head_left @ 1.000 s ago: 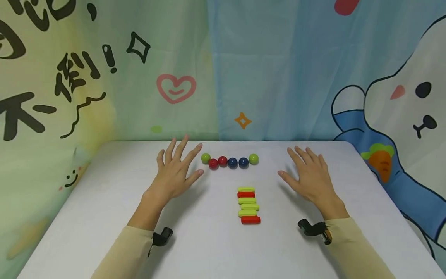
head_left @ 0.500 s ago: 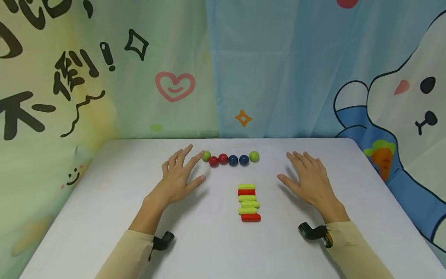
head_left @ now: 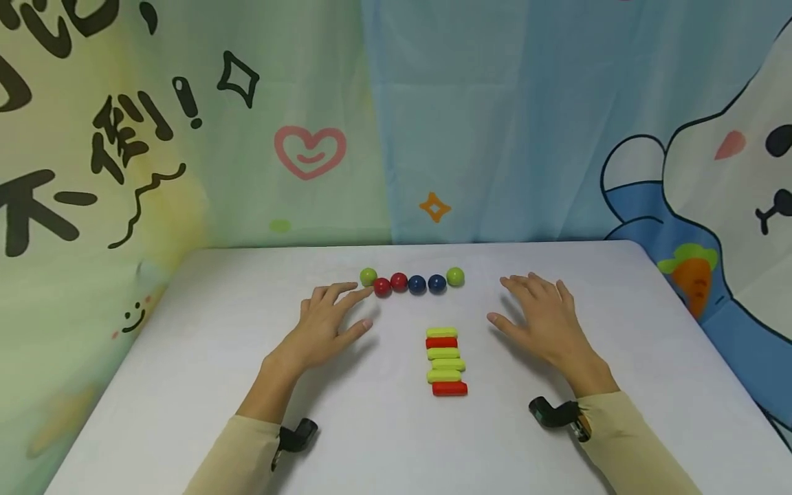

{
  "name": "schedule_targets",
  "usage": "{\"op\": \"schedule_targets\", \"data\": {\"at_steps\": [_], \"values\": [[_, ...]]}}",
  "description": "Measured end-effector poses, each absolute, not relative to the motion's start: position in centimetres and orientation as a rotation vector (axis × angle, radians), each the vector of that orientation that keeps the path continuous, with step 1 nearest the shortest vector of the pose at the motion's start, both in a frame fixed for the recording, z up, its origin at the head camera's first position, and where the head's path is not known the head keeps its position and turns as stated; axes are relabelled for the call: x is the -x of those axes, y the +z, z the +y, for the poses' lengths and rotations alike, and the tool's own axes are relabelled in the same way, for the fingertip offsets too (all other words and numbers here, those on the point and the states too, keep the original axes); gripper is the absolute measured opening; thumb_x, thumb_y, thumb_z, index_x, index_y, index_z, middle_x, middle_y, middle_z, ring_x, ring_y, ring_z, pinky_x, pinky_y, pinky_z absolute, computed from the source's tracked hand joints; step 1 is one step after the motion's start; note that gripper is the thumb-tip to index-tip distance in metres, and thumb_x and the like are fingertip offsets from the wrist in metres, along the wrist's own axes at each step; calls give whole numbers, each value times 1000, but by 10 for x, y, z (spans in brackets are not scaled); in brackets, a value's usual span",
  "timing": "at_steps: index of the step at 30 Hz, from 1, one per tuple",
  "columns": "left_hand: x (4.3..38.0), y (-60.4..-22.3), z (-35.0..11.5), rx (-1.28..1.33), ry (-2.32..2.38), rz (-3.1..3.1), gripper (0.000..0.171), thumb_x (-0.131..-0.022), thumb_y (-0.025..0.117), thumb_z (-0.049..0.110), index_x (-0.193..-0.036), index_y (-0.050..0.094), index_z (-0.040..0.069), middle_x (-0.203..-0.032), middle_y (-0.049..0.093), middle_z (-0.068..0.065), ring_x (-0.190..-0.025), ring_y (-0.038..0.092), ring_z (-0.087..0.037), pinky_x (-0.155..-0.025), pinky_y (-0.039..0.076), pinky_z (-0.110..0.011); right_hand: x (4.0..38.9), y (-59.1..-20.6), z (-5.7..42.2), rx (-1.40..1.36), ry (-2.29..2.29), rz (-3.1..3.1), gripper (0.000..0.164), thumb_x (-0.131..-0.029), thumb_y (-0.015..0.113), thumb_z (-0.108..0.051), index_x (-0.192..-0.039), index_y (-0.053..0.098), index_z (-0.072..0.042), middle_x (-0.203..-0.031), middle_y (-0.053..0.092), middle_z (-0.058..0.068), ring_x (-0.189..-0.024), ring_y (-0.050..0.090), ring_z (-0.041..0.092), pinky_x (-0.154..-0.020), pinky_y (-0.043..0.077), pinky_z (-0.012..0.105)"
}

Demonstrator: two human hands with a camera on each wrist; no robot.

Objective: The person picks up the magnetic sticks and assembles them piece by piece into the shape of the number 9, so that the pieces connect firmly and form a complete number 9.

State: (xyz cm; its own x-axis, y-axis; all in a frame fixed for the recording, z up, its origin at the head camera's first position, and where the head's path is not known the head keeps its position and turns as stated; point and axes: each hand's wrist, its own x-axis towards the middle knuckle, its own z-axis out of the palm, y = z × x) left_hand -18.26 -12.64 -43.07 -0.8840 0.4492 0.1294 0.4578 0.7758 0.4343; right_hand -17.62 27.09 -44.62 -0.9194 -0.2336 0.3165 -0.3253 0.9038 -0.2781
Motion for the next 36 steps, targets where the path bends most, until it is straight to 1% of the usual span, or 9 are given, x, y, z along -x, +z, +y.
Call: {"op": "schedule_targets", "data": {"at_steps": [2,5,10,13,17,21,25,31,36], "values": [[182,-433,-124,760,-721,-2958,55,-101,59,49,-152,51,28,-150,49,-7,-134,39,-35,-97,32,-52,176,-447,269,-427,489,-2801,65,-91,73,-45,-142,56,-10,-142,57,19,-138,43,45,-110,20,76],[182,-434,-120,788,-728,-2978,52,-102,59,49,-148,56,25,-145,56,-6,-132,42,-33,-96,34,-53,174,-449,267,-438,524,-2802,63,-91,74,-43,-142,56,-9,-141,57,19,-136,44,44,-108,21,76],[182,-431,-116,839,-792,-2982,46,-103,61,40,-142,61,17,-132,66,-6,-126,53,-30,-103,41,-58,174,-450,261,-458,585,-2816,60,-93,73,-41,-141,57,-9,-137,58,19,-128,46,43,-102,26,71],[184,-429,-114,851,-821,-2970,42,-103,62,36,-138,64,14,-123,71,-5,-121,58,-28,-106,43,-56,176,-450,258,-475,614,-2822,58,-93,73,-40,-140,57,-9,-133,59,19,-122,48,42,-97,30,67],[188,-428,-110,834,-846,-2987,42,-103,62,38,-138,64,16,-121,71,-3,-121,59,-25,-108,44,-49,179,-448,254,-501,641,-2831,57,-94,72,-38,-140,58,-8,-132,59,18,-120,49,40,-93,32,62],[188,-429,-104,834,-872,-3002,42,-102,63,38,-138,65,17,-121,71,-2,-121,59,-24,-108,45,-46,179,-449,249,-511,671,-2879,58,-95,71,-40,-141,57,-8,-134,59,18,-123,50,39,-93,34,60],[190,-432,-98,870,-902,-2983,40,-101,64,35,-136,66,15,-120,71,-3,-119,60,-23,-107,46,-45,180,-452,247,-522,688,-2892,57,-95,71,-39,-141,57,-8,-133,60,17,-124,51,38,-94,35,58],[194,-436,-88,882,-978,-2988,40,-101,65,34,-136,66,14,-123,71,-3,-116,62,-21,-105,48,-43,183,-458,241,-573,745,-2851,53,-95,73,-35,-139,60,-7,-122,65,12,-115,57,33,-91,35,53],[195,-436,-78,923,-1015,-2976,38,-101,65,30,-134,67,11,-121,72,-6,-114,64,-24,-104,49,-43,183,-461,235,-597,789,-2857,51,-95,73,-34,-137,61,-8,-115,66,9,-111,58,30,-92,36,53]]}}
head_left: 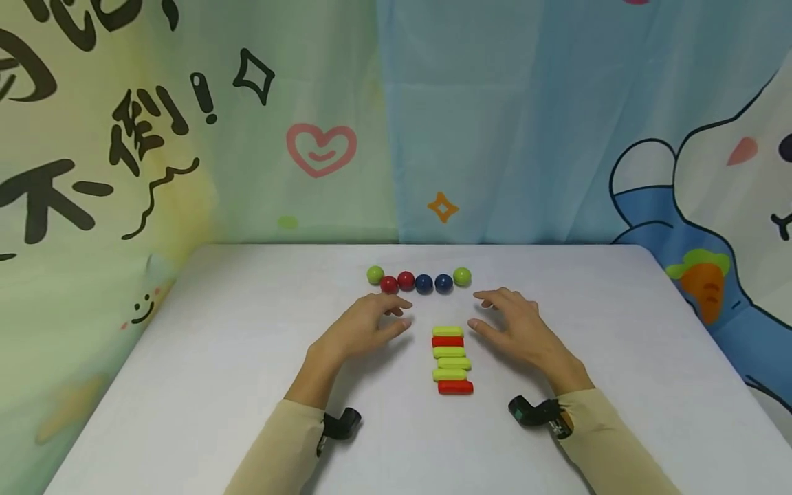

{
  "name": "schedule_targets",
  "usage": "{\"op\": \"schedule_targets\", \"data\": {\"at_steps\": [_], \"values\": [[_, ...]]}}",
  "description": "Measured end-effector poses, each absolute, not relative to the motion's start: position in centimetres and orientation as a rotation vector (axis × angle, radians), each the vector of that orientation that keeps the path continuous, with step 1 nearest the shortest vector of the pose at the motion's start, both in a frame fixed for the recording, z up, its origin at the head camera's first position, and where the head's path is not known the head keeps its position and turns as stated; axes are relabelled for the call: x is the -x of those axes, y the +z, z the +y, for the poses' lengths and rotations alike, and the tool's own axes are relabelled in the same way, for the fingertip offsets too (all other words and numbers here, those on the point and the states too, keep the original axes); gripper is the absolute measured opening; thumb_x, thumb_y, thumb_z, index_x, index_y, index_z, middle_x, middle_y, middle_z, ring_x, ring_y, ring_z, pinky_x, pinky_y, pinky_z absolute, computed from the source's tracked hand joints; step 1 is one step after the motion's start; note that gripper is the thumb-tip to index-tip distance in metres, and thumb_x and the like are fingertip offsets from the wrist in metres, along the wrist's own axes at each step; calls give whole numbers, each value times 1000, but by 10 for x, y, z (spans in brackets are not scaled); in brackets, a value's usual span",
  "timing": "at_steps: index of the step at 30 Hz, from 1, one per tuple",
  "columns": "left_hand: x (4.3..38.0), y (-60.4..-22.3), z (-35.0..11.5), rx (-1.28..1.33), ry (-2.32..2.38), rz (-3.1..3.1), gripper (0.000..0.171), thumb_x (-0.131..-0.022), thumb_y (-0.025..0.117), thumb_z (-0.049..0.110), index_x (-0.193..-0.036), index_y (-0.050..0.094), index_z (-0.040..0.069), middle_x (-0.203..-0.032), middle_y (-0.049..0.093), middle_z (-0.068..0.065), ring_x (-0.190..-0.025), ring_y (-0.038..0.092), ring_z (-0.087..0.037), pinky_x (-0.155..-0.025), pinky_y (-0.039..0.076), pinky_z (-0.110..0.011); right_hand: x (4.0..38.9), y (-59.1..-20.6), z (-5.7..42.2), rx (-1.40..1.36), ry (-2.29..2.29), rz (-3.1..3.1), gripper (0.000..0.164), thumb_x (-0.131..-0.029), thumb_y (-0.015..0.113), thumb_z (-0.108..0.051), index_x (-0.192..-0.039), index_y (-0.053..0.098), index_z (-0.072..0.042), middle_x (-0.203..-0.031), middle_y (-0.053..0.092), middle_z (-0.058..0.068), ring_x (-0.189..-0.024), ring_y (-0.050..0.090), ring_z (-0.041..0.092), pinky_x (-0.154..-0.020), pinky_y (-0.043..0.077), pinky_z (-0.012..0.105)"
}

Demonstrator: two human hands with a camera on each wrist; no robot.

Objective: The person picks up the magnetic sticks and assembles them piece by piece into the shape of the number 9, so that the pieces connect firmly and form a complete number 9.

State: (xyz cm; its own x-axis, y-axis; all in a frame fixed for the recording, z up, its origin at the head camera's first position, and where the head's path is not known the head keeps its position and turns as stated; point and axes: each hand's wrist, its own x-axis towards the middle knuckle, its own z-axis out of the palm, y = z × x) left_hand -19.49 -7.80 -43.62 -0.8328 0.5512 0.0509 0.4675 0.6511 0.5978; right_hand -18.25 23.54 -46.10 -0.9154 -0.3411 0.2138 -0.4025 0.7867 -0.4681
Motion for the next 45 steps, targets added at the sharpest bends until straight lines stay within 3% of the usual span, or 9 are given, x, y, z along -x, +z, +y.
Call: {"op": "schedule_targets", "data": {"at_steps": [10,16,26,45], "values": [[199,-446,-51,-890,899,2707,34,-101,64,30,-130,68,13,-118,72,-3,-112,64,-18,-104,49,-38,183,-467,231,-631,839,-2923,46,-96,72,-34,-134,62,-11,-111,66,4,-109,58,26,-99,37,63],[203,-447,-42,-898,869,2698,29,-100,66,26,-126,71,13,-110,72,1,-103,63,-14,-99,51,-32,183,-467,228,-635,851,-2950,38,-96,72,-32,-128,64,-12,-107,66,1,-107,58,24,-100,38,62],[202,-452,-37,-871,831,2717,28,-98,69,23,-125,71,16,-111,71,3,-104,62,-14,-100,50,-33,184,-468,219,-728,840,-2858,24,-95,74,-26,-114,69,-13,-93,63,-6,-93,55,18,-87,42,47],[195,-455,-39,-792,842,2783,29,-93,76,23,-121,72,20,-110,70,5,-105,61,-14,-101,50,-34,189,-468,196,-718,840,-2894,21,-97,70,-29,-112,71,-14,-89,60,-7,-86,52,15,-79,46,36]]}}
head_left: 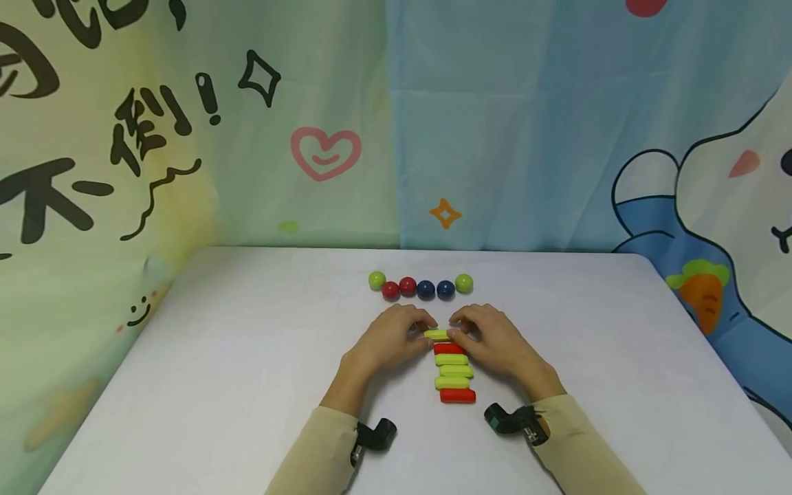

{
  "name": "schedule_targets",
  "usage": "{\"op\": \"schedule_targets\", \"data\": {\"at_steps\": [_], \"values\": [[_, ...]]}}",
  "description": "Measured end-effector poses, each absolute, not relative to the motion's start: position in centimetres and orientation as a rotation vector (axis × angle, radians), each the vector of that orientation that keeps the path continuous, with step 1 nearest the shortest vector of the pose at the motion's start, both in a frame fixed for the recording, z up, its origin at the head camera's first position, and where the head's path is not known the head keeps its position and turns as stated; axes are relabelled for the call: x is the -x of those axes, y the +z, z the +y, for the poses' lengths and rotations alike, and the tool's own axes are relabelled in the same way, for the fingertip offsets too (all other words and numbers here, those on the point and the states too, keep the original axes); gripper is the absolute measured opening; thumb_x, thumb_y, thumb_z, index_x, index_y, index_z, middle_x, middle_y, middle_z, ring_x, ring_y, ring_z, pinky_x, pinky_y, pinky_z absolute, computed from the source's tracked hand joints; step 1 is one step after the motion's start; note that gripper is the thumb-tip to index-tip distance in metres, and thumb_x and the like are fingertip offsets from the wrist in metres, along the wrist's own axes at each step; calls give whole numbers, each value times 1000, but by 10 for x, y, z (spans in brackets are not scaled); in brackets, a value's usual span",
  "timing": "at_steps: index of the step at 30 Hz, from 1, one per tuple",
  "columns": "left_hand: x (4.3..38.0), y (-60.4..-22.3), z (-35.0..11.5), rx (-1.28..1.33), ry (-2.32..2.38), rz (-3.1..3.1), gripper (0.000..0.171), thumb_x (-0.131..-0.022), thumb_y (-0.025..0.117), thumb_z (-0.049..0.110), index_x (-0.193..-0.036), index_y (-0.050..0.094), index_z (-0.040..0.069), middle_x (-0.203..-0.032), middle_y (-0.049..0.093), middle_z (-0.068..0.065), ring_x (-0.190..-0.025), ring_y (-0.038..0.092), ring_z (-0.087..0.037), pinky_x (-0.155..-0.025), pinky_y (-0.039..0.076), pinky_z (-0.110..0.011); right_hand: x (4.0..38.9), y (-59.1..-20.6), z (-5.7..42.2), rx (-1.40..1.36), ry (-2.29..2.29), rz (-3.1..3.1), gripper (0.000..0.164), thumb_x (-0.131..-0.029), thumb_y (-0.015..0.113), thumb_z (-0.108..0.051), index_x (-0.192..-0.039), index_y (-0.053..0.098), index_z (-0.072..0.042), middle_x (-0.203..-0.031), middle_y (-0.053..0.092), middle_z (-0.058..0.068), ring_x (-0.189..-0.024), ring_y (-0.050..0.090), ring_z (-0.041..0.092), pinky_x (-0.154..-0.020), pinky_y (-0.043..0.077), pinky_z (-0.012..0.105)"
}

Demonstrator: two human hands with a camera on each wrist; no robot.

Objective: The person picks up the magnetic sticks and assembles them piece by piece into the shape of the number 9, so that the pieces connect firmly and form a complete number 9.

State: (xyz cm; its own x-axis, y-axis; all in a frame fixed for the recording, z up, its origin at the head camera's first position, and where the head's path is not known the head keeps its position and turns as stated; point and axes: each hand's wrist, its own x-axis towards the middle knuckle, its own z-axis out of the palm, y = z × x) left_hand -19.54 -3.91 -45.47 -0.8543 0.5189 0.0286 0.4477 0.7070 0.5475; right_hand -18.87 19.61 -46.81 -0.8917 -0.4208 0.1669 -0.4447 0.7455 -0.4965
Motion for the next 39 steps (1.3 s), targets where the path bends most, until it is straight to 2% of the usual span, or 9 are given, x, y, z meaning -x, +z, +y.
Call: {"op": "schedule_targets", "data": {"at_steps": [8,19,30,39], "values": [[198,-456,-39,-824,851,2791,25,-94,75,22,-118,73,19,-108,70,5,-103,61,-14,-99,50,-34,191,-468,193,-711,861,-2922,22,-99,67,-30,-115,70,-16,-92,61,-7,-89,53,14,-83,47,38],[203,-461,-43,-772,908,2779,23,-95,74,21,-117,73,15,-107,69,3,-99,61,-13,-96,52,-32,197,-470,192,-796,1042,-2899,22,-99,69,-22,-120,70,-17,-108,68,-6,-97,59,14,-92,52,41],[210,-471,-45,-722,1038,2742,21,-96,73,21,-116,72,14,-101,66,3,-93,58,-12,-88,51,-28,203,-471,194,-826,1063,-2862,27,-95,75,-22,-122,71,-16,-107,70,-5,-90,58,13,-83,52,34],[215,-469,-50,-783,1035,2740,22,-95,75,21,-115,71,15,-102,68,4,-92,60,-11,-88,53,-27,208,-474,193,-844,1072,-2854,22,-94,76,-21,-117,75,-18,-102,68,-8,-87,56,13,-79,51,31]]}}
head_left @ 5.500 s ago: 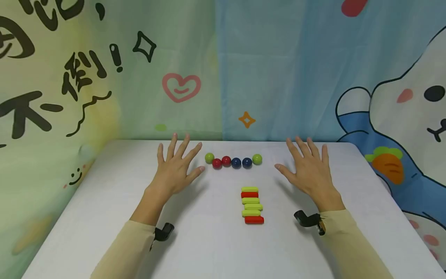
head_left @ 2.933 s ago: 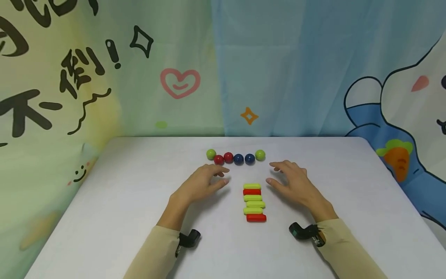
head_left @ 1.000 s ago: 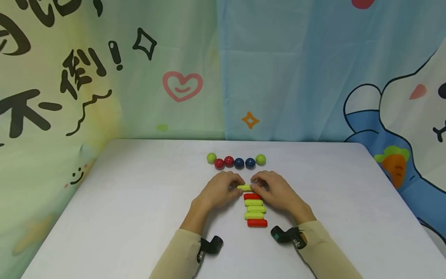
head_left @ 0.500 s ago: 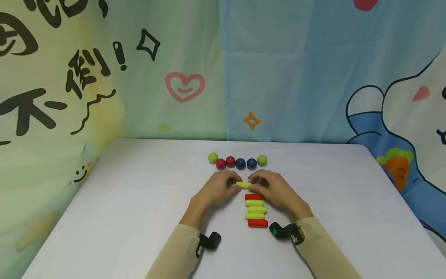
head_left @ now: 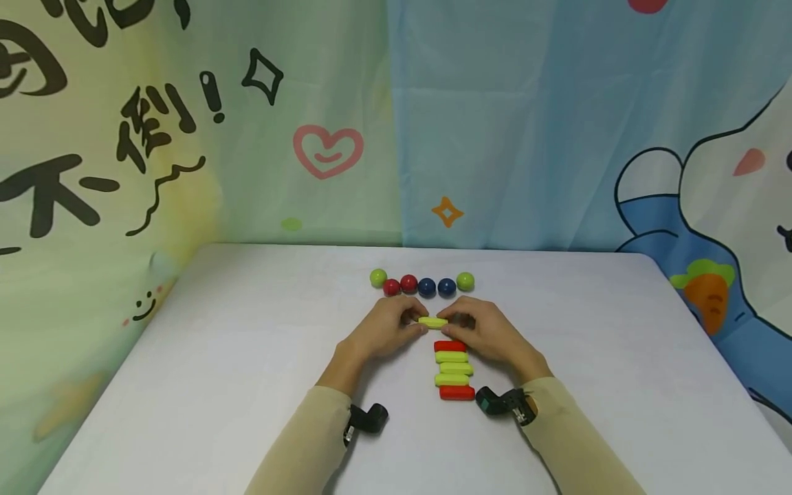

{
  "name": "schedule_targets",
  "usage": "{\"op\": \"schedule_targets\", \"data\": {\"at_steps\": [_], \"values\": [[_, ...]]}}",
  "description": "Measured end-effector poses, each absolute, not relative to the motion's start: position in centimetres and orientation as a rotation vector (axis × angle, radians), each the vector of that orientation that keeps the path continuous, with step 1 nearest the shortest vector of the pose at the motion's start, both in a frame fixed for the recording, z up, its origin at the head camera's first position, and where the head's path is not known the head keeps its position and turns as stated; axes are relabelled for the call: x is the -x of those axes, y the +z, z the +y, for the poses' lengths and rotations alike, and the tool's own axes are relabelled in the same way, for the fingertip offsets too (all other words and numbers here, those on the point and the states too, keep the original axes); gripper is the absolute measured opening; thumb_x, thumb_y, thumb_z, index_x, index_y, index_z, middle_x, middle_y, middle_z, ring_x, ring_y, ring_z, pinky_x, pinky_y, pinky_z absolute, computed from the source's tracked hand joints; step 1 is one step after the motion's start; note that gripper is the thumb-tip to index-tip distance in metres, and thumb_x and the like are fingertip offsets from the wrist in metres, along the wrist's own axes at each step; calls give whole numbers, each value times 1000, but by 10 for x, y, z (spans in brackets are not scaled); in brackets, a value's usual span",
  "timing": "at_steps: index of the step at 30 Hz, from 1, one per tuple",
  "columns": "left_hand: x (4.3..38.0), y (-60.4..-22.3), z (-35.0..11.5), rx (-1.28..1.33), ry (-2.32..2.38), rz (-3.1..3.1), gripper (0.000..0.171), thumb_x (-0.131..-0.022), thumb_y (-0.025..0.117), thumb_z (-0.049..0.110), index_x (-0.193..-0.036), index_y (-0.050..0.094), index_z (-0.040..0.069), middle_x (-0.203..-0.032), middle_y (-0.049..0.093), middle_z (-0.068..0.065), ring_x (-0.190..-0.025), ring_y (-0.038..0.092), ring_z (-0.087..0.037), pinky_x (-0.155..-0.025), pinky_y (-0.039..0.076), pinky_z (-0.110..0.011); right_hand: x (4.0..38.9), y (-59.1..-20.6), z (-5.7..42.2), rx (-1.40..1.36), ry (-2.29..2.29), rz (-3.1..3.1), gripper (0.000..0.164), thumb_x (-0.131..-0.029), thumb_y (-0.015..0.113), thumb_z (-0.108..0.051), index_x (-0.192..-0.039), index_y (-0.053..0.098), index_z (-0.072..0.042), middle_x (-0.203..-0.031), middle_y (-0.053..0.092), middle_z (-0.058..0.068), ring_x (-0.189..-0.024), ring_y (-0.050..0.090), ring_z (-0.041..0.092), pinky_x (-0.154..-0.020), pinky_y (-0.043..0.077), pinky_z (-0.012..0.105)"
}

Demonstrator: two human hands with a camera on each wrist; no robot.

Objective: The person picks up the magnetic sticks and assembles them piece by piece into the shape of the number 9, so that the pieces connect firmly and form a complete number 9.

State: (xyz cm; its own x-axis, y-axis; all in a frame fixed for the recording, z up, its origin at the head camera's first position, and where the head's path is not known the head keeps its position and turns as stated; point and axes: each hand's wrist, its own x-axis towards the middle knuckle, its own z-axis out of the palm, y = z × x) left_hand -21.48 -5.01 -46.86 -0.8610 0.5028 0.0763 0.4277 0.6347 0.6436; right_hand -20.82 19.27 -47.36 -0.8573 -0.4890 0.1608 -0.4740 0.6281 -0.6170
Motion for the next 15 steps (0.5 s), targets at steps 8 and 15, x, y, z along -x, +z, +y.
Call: {"op": "schedule_targets", "data": {"at_steps": [8,15], "values": [[224,-475,-60,-767,1064,2715,19,-94,77,22,-111,71,19,-97,66,8,-89,59,-9,-85,52,-26,212,-476,185,802,-1079,2803,21,-93,77,-21,-113,73,-18,-101,68,-6,-82,54,14,-74,48,29],[227,-478,-58,-755,1134,2720,20,-92,79,22,-110,72,18,-94,65,7,-87,58,-11,-82,51,-25,216,-477,188,739,-1085,2813,19,-94,76,-23,-113,73,-21,-99,66,-6,-80,53,14,-70,46,29]]}}
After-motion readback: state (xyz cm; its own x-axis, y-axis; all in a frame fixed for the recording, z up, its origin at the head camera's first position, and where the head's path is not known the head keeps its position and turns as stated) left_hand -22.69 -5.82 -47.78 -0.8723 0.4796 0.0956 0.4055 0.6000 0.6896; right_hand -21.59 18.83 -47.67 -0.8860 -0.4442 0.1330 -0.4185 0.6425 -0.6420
